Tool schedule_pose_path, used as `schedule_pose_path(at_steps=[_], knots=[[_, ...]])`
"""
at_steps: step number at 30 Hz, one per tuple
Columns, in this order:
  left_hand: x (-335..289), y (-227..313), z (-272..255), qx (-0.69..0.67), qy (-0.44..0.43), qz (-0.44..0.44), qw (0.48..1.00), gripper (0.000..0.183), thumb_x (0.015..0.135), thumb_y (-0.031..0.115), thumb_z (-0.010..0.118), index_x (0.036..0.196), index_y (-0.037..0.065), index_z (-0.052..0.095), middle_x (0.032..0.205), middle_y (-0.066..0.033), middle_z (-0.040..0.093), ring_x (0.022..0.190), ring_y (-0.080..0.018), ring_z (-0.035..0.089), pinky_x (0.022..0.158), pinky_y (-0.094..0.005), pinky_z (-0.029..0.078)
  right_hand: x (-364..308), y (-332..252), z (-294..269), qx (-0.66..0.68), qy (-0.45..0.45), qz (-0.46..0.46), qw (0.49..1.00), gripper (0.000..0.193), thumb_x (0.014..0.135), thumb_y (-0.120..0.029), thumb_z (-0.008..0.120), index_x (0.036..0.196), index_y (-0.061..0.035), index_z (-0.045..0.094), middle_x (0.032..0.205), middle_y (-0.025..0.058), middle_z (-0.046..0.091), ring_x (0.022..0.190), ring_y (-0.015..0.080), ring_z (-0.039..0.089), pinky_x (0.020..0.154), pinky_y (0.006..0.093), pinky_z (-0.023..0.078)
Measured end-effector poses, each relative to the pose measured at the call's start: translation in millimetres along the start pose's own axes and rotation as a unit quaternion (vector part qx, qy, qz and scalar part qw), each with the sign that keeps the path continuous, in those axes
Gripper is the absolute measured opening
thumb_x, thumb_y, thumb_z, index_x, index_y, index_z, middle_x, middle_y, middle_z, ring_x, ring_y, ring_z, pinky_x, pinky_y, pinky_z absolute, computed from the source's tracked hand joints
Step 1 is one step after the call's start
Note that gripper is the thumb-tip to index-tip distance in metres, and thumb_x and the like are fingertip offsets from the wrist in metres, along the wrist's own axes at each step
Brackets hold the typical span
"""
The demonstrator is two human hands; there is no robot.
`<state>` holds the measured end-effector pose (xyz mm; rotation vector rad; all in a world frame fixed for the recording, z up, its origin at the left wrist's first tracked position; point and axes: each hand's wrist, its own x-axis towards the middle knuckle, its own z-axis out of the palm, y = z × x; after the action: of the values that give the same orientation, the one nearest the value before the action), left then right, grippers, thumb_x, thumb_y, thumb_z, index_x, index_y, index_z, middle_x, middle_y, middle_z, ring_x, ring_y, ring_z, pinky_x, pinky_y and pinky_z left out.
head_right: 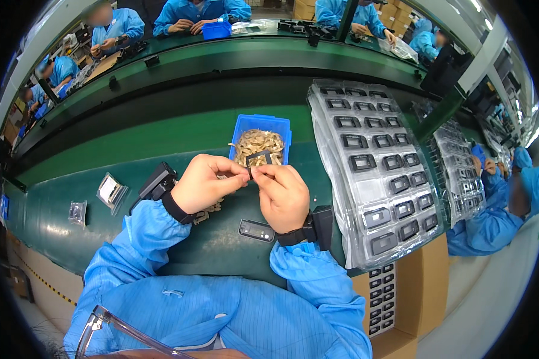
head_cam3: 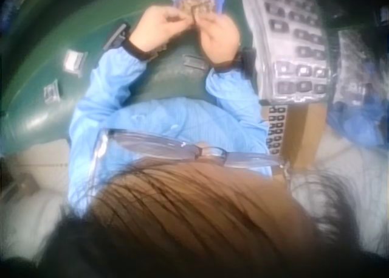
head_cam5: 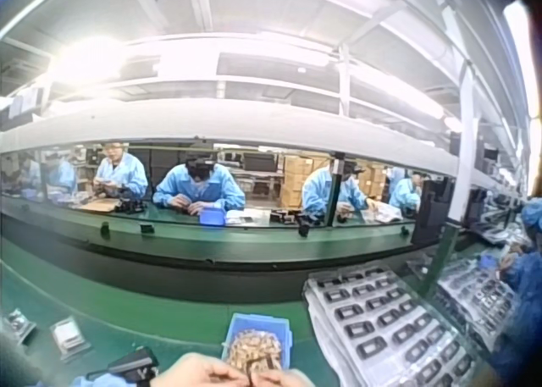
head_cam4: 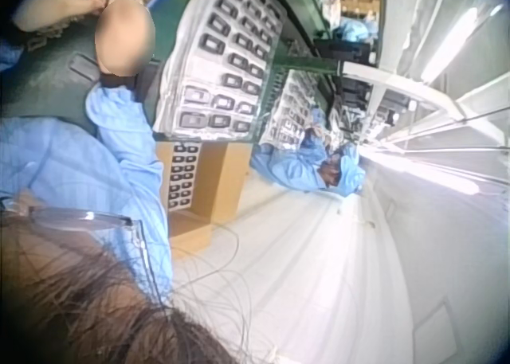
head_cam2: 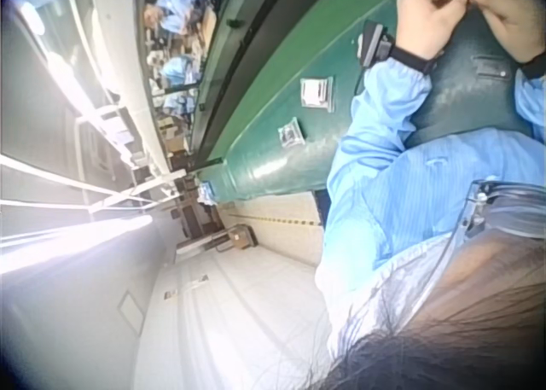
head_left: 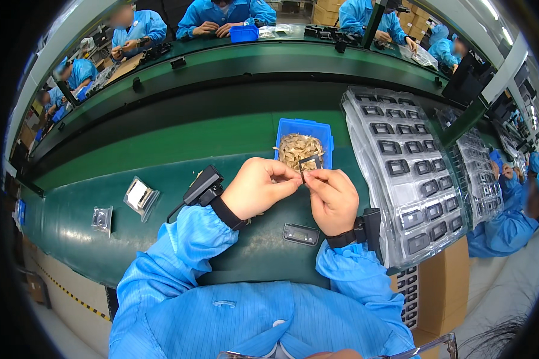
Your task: Assembling small plastic housings by inserting wooden components and packaging the finished trays into a shipping box.
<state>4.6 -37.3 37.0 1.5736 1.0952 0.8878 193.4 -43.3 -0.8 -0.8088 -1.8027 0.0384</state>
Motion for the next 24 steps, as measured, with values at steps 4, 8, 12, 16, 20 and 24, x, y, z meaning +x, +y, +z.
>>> schedule_pose_path(at_steps=[4, 8, 12, 16, 20, 24], knots=[[-1, 0, 0, 0.016, 0.002, -0.009, 1.0, 0.013, 0.089, 0.007, 0.068, 0.093, -0.005, 0.073, 0.085, -0.0083, 0.073, 0.082, -0.0103, 0.067, 0.075, -0.0252, 0.055, 0, -4, -1, -0.006, -0.005, -0.003, 1.0, 0.027, 0.07, 0.01, 0.069, 0.094, -0.0017, 0.073, 0.09, 0.0099, 0.067, 0.075, 0.0264, 0.062, 0.064, 0.0344, 0.052], [-1, 3, 1, 0.016, 0.004, -0.013, 1.0, 0.013, 0.088, 0.007, 0.068, 0.093, -0.005, 0.072, 0.085, -0.0078, 0.073, 0.082, -0.01, 0.066, 0.073, -0.0255, 0.055, 0, -3, -4, -0.006, -0.004, -0.005, 1.0, 0.027, 0.07, 0.01, 0.069, 0.094, -0.0016, 0.074, 0.09, 0.0096, 0.067, 0.076, 0.0261, 0.063, 0.064, 0.0345, 0.052], [-3, -3, -4, 0.048, 0.005, 0.089, 0.995, 0.012, 0.087, 0.007, 0.068, 0.09, -0.004, 0.071, 0.082, -0.0062, 0.071, 0.08, -0.01, 0.065, 0.069, -0.0256, 0.054, 0, -3, 1, 0.034, -0.005, -0.004, 0.999, 0.025, 0.072, 0.01, 0.068, 0.094, -0.0016, 0.074, 0.089, 0.0109, 0.068, 0.077, 0.0278, 0.064, 0.066, 0.0343, 0.052], [6, 6, 0, 0.147, 0.026, 0.164, 0.975, 0.007, 0.083, 0.005, 0.069, 0.086, -0.002, 0.069, 0.079, -0.0083, 0.069, 0.076, -0.017, 0.067, 0.067, -0.0307, 0.054, -8, 1, 1, 0.152, 0.018, 0.178, 0.972, 0.013, 0.082, 0.004, 0.07, 0.094, 0.0, 0.073, 0.088, 0.0106, 0.069, 0.075, 0.019, 0.067, 0.066, 0.028, 0.053], [27, -7, -8, 0.384, 0.131, 0.286, 0.868, 0.007, 0.077, 0.006, 0.07, 0.081, 0.002, 0.068, 0.08, -0.014, 0.067, 0.078, -0.034, 0.064, 0.07, -0.0427, 0.052, -10, 14, -1, 0.226, 0.092, 0.334, 0.91, 0.01, 0.09, 0.0, 0.068, 0.099, 0.0045, 0.07, 0.087, 0.0075, 0.07, 0.076, 0.0109, 0.066, 0.066, 0.0227, 0.053], [39, -19, -5, 0.392, 0.133, 0.242, 0.878, 0.008, 0.079, 0.007, 0.069, 0.085, 0.002, 0.07, 0.083, -0.0139, 0.069, 0.078, -0.0331, 0.065, 0.07, -0.0413, 0.053, -4, 14, -10, 0.275, 0.107, 0.401, 0.867, 0.013, 0.091, -0.002, 0.068, 0.103, 0.0037, 0.07, 0.08, 0.0035, 0.069, 0.066, 0.0051, 0.059, 0.056, 0.019, 0.046]])
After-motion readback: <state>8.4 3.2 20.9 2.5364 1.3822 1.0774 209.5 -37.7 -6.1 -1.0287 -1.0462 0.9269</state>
